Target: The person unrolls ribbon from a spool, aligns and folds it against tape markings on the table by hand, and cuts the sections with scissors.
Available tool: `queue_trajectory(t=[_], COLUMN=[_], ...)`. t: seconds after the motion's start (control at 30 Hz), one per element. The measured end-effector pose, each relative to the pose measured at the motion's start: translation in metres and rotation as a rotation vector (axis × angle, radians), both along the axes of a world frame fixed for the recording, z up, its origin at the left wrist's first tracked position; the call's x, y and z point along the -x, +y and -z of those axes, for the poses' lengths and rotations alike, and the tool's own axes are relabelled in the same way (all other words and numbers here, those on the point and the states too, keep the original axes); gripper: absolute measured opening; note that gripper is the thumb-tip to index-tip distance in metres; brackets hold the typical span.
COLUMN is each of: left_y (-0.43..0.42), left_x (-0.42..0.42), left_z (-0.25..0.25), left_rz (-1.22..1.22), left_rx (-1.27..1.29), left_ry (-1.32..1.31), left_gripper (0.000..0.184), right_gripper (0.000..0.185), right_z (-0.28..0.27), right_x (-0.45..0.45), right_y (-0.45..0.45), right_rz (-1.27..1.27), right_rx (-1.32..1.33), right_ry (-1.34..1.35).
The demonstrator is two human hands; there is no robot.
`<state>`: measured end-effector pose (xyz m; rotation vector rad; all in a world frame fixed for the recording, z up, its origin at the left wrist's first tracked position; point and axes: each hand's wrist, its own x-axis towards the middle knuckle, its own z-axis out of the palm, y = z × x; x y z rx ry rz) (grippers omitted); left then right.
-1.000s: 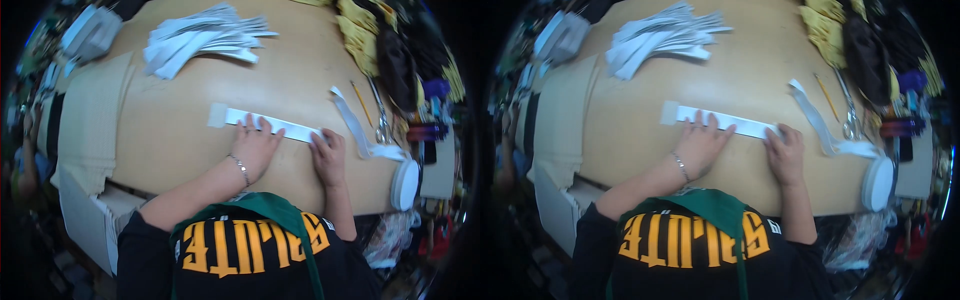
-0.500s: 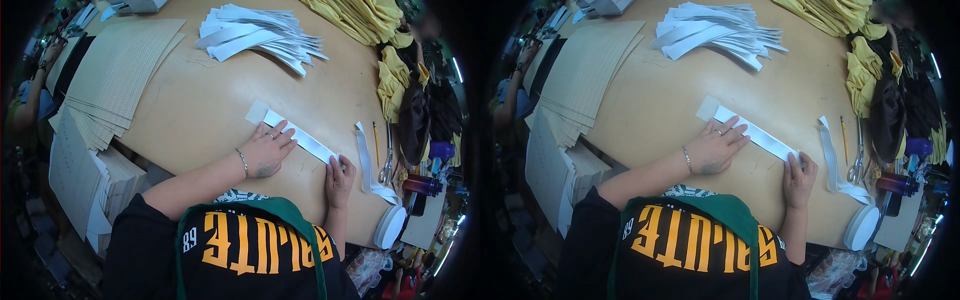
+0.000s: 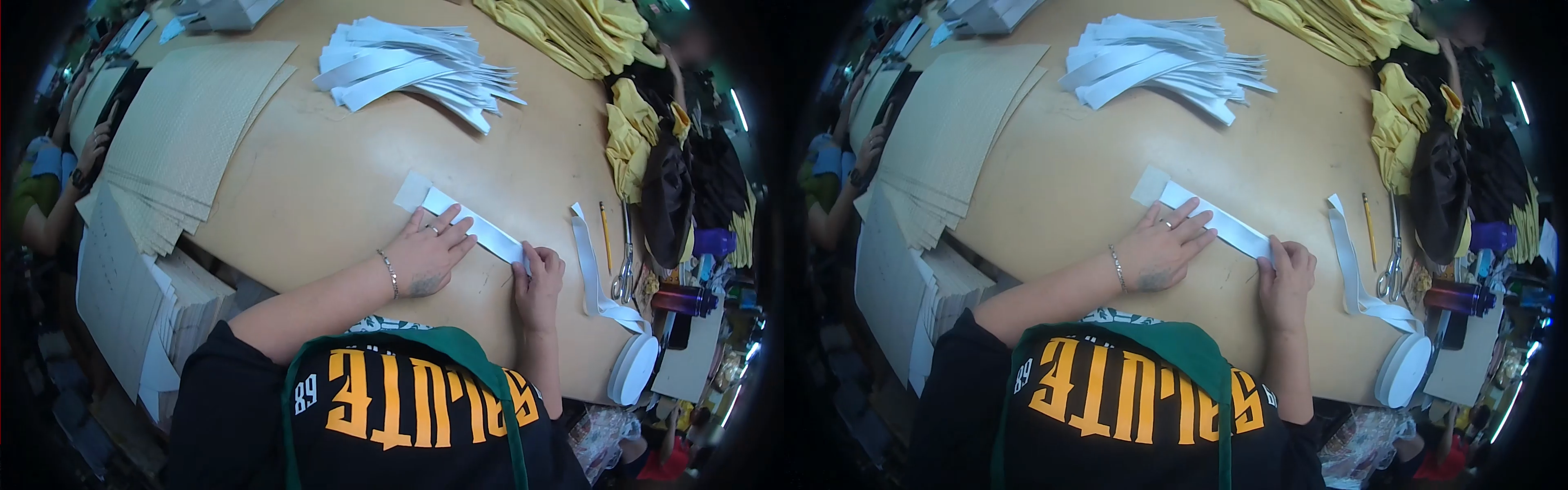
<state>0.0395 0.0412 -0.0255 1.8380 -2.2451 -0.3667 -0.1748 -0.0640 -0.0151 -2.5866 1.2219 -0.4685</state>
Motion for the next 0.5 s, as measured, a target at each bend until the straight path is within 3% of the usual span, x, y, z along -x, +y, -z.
queue_trajectory(t=[0.4, 0.5], left_y=[-0.013, -0.015], left_x=[0.001, 0.009], left_z=[-0.024, -0.031], left_rz=[0.025, -0.012], left_rx=[-0.155, 0.347], left_ry=[-0.095, 0.060], left_gripper=[0.053, 0.053], right_gripper=[0.024, 0.020], right_z=[-0.040, -0.050], right_x=[-0.021, -0.020], right_y=[-0.014, -0.008], right_rz=[0.032, -0.195], right_rx=[-0.360, -0.448], right_ry=[0.085, -0.021])
